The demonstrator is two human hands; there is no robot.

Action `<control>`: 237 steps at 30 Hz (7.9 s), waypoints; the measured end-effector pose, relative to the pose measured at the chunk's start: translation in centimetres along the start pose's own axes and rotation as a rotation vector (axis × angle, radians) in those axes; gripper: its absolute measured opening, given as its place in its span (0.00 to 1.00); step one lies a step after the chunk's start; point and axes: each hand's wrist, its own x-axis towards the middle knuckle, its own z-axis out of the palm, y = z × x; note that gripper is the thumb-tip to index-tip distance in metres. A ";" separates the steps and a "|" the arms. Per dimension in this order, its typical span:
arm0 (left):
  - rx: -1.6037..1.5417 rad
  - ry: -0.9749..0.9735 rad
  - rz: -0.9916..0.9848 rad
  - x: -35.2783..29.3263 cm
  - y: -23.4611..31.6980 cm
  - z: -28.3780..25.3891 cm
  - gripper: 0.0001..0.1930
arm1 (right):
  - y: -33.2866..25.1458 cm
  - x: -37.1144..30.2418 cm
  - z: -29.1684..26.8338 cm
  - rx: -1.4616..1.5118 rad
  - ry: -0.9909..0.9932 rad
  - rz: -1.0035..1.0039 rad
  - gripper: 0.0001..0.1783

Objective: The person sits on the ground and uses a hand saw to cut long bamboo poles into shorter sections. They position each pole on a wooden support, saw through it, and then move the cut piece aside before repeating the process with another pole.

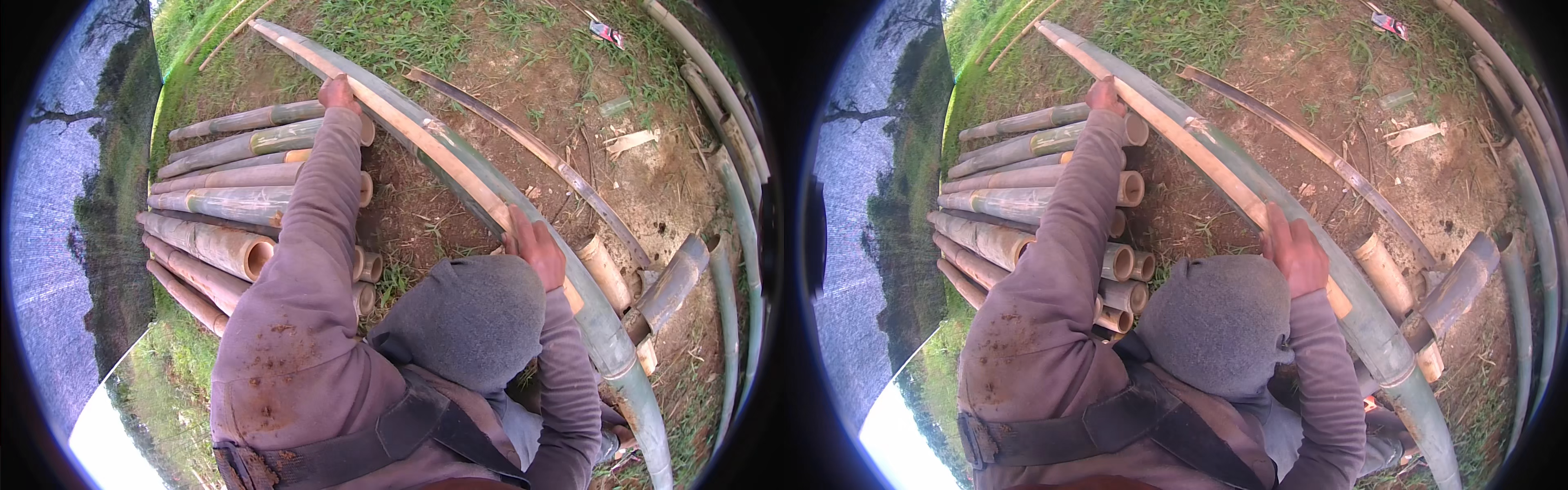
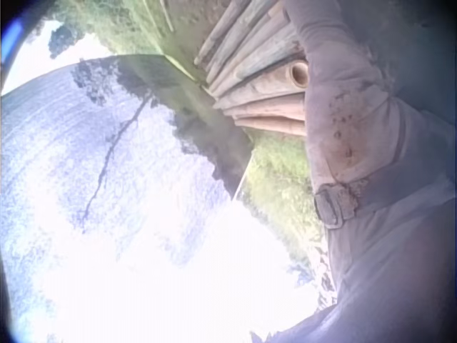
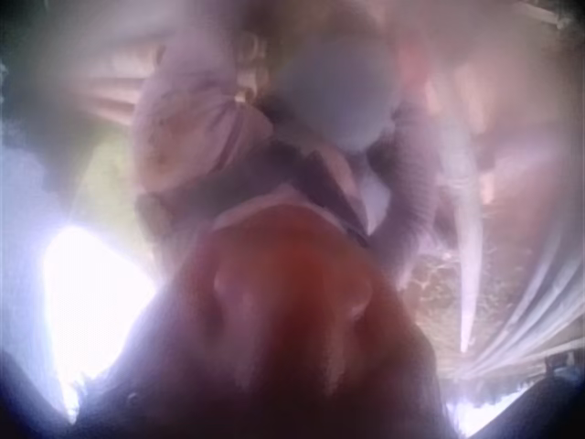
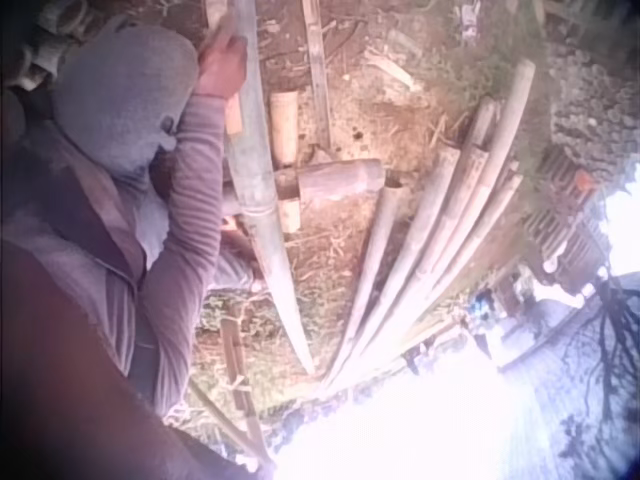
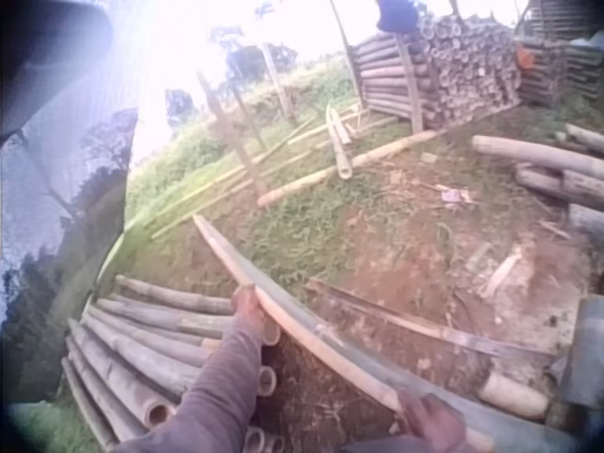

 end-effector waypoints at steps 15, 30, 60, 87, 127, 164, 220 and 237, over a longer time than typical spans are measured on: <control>0.071 0.031 -0.049 3.4 -0.5 -0.5 0.18 | -1.0 2.0 0.2 0.023 -0.033 0.035 0.34; 0.097 -0.249 0.061 -13.3 -4.9 -2.8 0.32 | 0.5 1.9 0.6 -0.017 -0.036 0.035 0.27; -0.009 -0.775 -1.000 -42.6 -13.4 4.9 0.67 | 19.4 -21.5 -20.8 -0.503 0.269 0.181 0.27; -0.012 -0.364 -0.502 -32.0 -11.7 0.1 0.35 | 9.7 -11.0 -11.5 -0.093 0.137 0.039 0.29; -0.105 -0.472 -0.503 -31.2 -13.5 -3.0 0.23 | 6.6 -14.5 -9.2 -0.027 0.100 0.071 0.28; 0.602 -2.094 1.528 -37.9 -9.1 4.1 0.32 | 9.6 -16.4 -4.3 -0.439 0.338 0.169 0.29; 0.654 -2.054 1.693 -37.2 -9.8 3.6 0.31 | -1.7 -38.3 -5.0 0.717 0.917 1.022 0.23; 0.691 -2.070 1.558 -37.0 -10.3 4.8 0.30 | -2.1 -36.5 -6.2 0.625 0.879 1.079 0.24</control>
